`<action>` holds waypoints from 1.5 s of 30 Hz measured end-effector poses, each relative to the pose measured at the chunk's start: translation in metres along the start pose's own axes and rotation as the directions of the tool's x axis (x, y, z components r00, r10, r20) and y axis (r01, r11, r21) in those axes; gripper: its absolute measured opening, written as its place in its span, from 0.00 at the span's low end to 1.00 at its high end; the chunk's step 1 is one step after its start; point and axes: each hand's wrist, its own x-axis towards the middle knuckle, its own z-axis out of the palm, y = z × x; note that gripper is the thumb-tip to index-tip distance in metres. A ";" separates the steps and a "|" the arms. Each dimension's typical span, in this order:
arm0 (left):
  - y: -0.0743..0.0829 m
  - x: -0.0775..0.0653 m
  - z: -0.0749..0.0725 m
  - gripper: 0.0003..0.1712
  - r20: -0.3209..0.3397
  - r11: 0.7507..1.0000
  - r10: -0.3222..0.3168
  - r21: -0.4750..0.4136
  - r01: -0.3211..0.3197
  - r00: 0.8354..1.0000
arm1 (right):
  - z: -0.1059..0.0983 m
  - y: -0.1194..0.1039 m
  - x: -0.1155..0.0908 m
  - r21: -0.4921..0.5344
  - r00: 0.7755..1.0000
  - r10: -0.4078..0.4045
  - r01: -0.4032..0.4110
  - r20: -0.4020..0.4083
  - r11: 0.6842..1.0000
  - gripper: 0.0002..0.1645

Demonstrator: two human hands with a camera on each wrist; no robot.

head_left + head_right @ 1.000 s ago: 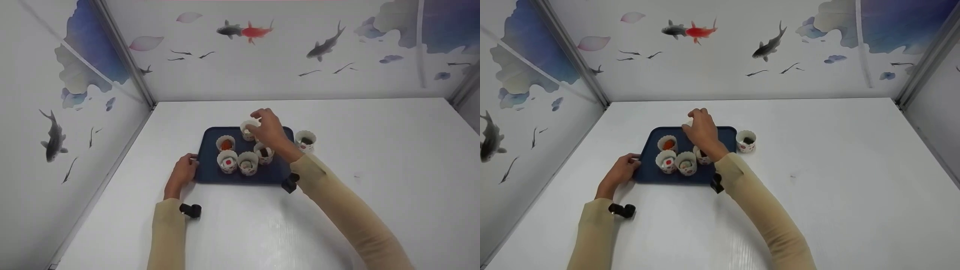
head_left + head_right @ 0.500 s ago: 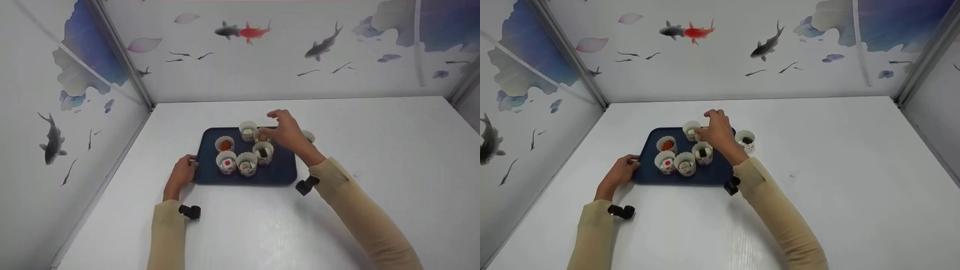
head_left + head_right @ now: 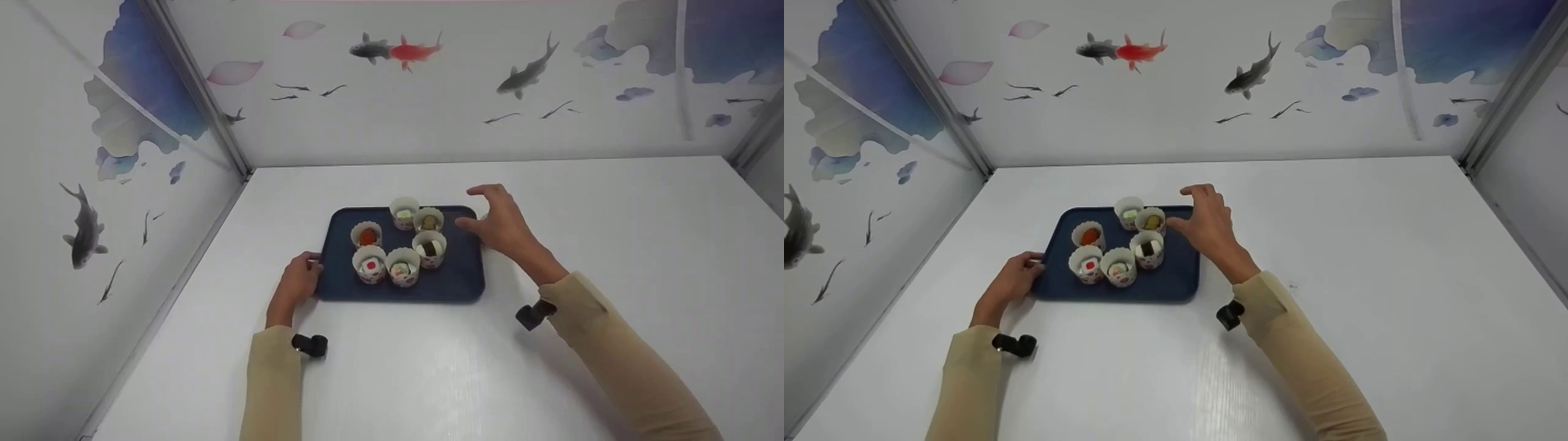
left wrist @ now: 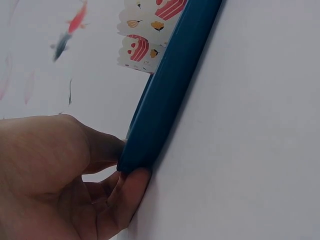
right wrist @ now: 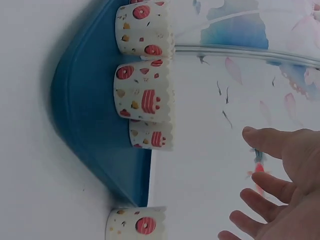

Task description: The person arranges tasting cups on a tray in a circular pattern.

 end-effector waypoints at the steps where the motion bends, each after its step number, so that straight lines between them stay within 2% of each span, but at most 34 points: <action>1: 0.000 0.000 0.000 0.24 -0.002 1.000 -0.002 -0.003 0.002 1.000 | -0.001 0.004 0.000 -0.010 1.000 0.009 -0.009 0.009 1.000 0.40; 8: -0.001 0.000 0.001 0.24 0.002 1.000 -0.012 -0.006 0.012 1.000 | -0.007 0.032 0.001 -0.069 0.994 0.067 -0.061 0.089 0.996 0.49; 14: -0.003 0.000 0.000 0.24 0.002 1.000 -0.002 -0.008 0.002 1.000 | -0.007 0.042 0.004 -0.044 0.982 0.132 -0.127 0.136 0.991 0.53; 20: -0.002 0.000 0.000 0.24 -0.004 1.000 0.006 -0.003 -0.006 1.000 | -0.006 0.051 0.007 -0.067 0.970 0.176 -0.167 0.165 0.984 0.55; 28: -0.001 0.000 0.001 0.24 0.000 1.000 0.013 0.001 -0.013 1.000 | -0.006 0.063 0.006 -0.059 0.940 0.266 -0.259 0.216 0.964 0.54; 35: -0.001 -0.001 0.002 0.24 -0.003 1.000 0.009 0.006 -0.009 1.000 | -0.001 0.063 0.005 -0.063 0.943 0.270 -0.263 0.195 0.963 0.46; 45: -0.002 0.001 0.000 0.24 -0.015 0.999 0.030 0.019 -0.030 0.999 | -0.009 0.053 0.004 -0.027 0.959 0.240 -0.238 0.151 0.971 0.46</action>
